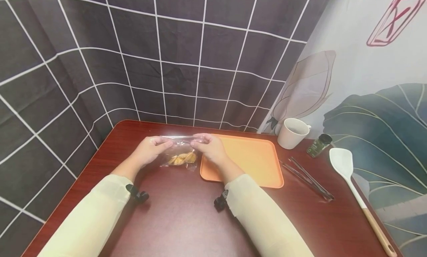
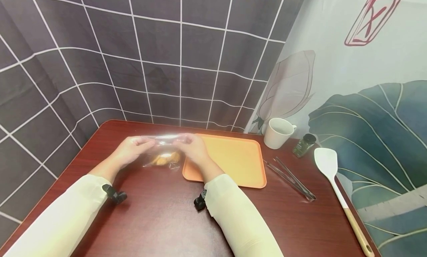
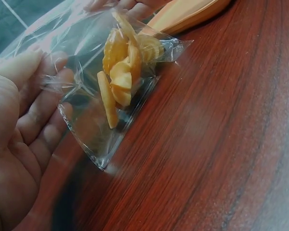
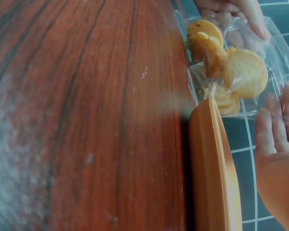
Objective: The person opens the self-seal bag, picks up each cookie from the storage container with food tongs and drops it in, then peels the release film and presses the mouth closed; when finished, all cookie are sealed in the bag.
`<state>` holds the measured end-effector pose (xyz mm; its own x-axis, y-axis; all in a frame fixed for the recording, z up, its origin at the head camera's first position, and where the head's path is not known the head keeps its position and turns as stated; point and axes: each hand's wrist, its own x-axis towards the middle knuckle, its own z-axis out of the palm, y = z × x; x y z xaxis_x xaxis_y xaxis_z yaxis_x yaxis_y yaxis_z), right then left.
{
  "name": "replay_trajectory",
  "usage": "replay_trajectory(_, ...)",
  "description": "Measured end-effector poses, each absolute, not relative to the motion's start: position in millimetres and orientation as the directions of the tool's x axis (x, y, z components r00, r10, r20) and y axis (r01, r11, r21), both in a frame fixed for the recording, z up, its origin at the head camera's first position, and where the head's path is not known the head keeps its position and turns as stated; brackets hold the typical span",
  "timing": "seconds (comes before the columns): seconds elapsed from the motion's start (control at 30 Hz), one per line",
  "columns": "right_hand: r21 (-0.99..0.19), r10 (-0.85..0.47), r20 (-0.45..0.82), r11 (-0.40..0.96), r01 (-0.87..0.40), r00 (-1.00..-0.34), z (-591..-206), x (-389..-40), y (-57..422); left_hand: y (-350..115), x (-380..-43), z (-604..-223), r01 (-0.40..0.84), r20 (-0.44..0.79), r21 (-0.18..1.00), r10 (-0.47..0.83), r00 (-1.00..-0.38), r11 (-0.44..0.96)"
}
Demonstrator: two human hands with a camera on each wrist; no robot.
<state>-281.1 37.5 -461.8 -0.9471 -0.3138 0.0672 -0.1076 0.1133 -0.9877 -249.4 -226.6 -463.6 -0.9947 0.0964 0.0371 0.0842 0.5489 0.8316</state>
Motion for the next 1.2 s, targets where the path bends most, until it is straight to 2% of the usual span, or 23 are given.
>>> replay_trajectory(0.27,-0.991,-0.309,0.061,0.098,-0.095,-0.949,-459.4,-282.0,40.5,-230.3,-252.6,-468.4,0.109,0.057,0.853,0.116,-0.992,0.51)
replay_trajectory(0.5,-0.996,-0.334,0.059,0.049,-0.08,-0.941,-463.0,-284.6,41.3,-232.3,-251.6,-468.6,0.061,0.011,0.896,0.116,-0.993,0.44)
replay_trajectory(0.7,-0.998,-0.332,0.054,0.02,-0.064,-0.942,-465.8,-285.6,42.0,-226.0,-249.0,-464.4,0.066,0.029,0.892,0.089,-0.996,0.448)
replay_trajectory(0.97,-0.998,-0.321,0.058,0.017,-0.067,-0.945,-464.2,-283.7,38.7,-203.2,-252.5,-464.2,0.002,-0.014,0.961,0.056,-0.998,0.277)
replay_trajectory(1.2,-0.997,-0.294,0.051,0.034,-0.064,-0.954,-465.2,-282.7,37.0,-196.9,-252.9,-464.8,0.015,0.017,0.934,-0.003,-1.0,0.356)
